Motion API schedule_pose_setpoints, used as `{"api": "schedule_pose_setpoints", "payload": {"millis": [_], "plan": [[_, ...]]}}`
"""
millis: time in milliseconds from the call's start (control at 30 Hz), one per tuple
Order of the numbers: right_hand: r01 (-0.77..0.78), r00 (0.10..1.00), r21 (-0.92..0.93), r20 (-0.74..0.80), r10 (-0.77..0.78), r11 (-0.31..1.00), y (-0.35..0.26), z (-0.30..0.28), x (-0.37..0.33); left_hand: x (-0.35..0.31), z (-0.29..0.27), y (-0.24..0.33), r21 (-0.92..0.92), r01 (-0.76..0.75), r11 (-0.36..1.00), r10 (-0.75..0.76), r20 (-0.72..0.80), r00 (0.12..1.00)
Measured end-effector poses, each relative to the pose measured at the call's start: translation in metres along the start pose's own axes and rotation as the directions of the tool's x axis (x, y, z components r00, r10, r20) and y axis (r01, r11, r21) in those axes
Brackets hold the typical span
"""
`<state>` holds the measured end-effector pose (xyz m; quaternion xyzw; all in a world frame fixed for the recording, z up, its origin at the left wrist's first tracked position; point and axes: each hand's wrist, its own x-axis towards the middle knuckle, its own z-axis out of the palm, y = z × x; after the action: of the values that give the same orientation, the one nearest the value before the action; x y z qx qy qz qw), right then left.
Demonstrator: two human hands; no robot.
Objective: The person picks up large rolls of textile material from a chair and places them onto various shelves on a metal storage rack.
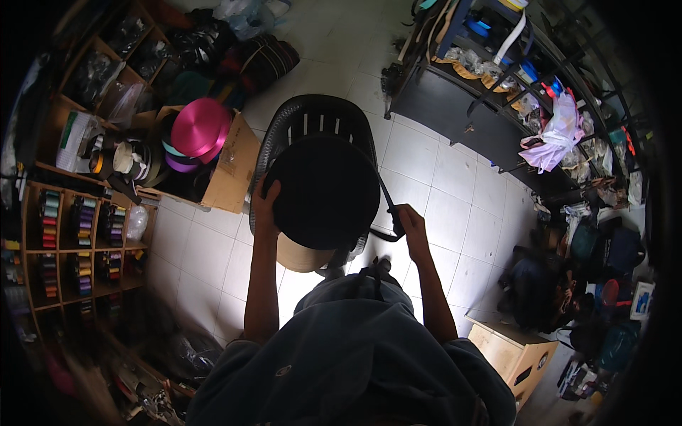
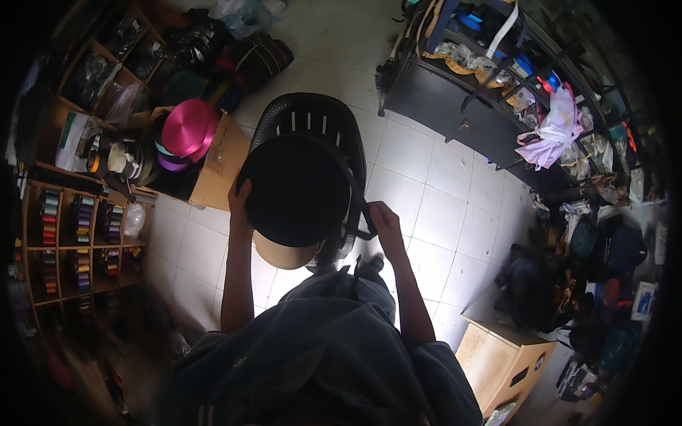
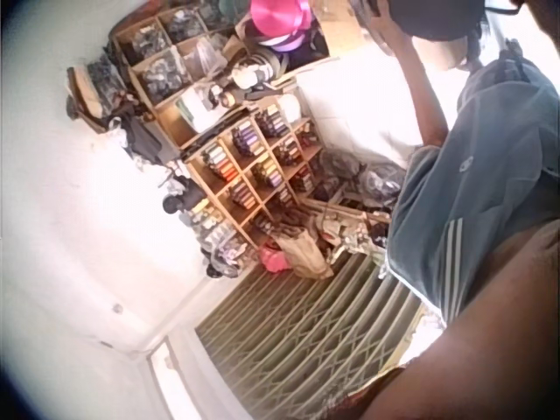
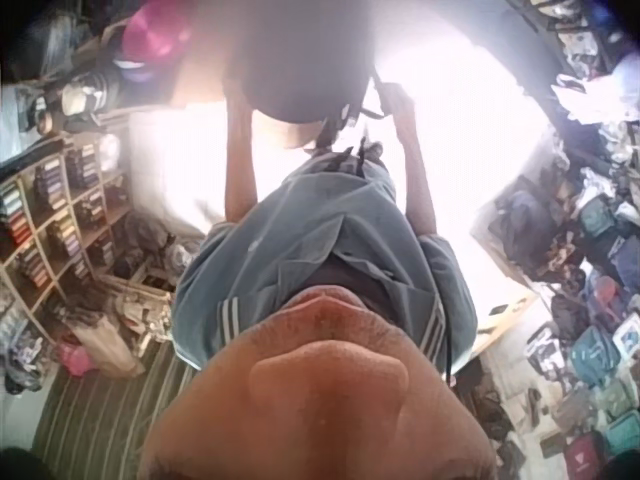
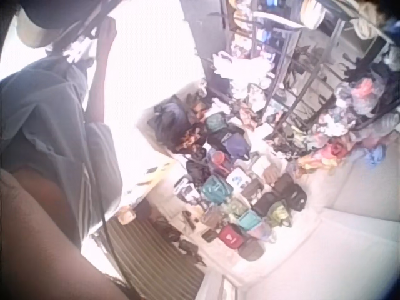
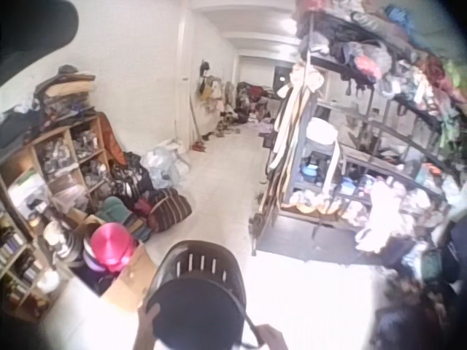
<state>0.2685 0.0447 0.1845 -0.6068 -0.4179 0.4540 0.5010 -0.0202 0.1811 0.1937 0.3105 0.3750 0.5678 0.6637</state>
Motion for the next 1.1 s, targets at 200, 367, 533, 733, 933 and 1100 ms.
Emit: {"api": "schedule_pose_setpoints", "payload": {"millis": [200, 367, 533, 733, 933, 1100], "plan": [[-0.239, 0.956, 0.522, -0.02, 0.292, 0.819, -0.012, 0.008, -0.009, -0.005, 0.074, -0.029, -0.137, 0.023, 0.99, -0.013, 0.078, 0.997], [-0.088, 0.952, 0.606, -0.183, 0.246, 0.791, -0.012, -0.046, 0.002, -0.01, 0.146, -0.064, -0.131, -0.005, 0.991, 0.016, 0.079, 0.997], [0.141, 0.853, 0.695, -0.447, 0.27, 0.705, -0.012, -0.103, 0.01, -0.023, 0.22, -0.109, -0.051, -0.063, 0.997, 0.069, 0.128, 0.989], [0.259, 0.793, 0.517, -0.597, 0.127, 0.816, -0.006, -0.191, -0.004, -0.046, 0.312, -0.169, -0.101, -0.019, 0.995, 0.033, 0.139, 0.99], [0.305, 0.707, 0.447, -0.698, 0.115, 0.841, -0.015, -0.264, -0.005, -0.049, 0.397, -0.215, -0.187, 0.107, 0.977, -0.054, 0.271, 0.961], [0.492, 0.701, 0.501, -0.713, 0.018, 0.712, -0.015, -0.327, 0.006, -0.053, 0.461, -0.218, -0.173, 0.146, 0.974, -0.061, 0.42, 0.906]]}}
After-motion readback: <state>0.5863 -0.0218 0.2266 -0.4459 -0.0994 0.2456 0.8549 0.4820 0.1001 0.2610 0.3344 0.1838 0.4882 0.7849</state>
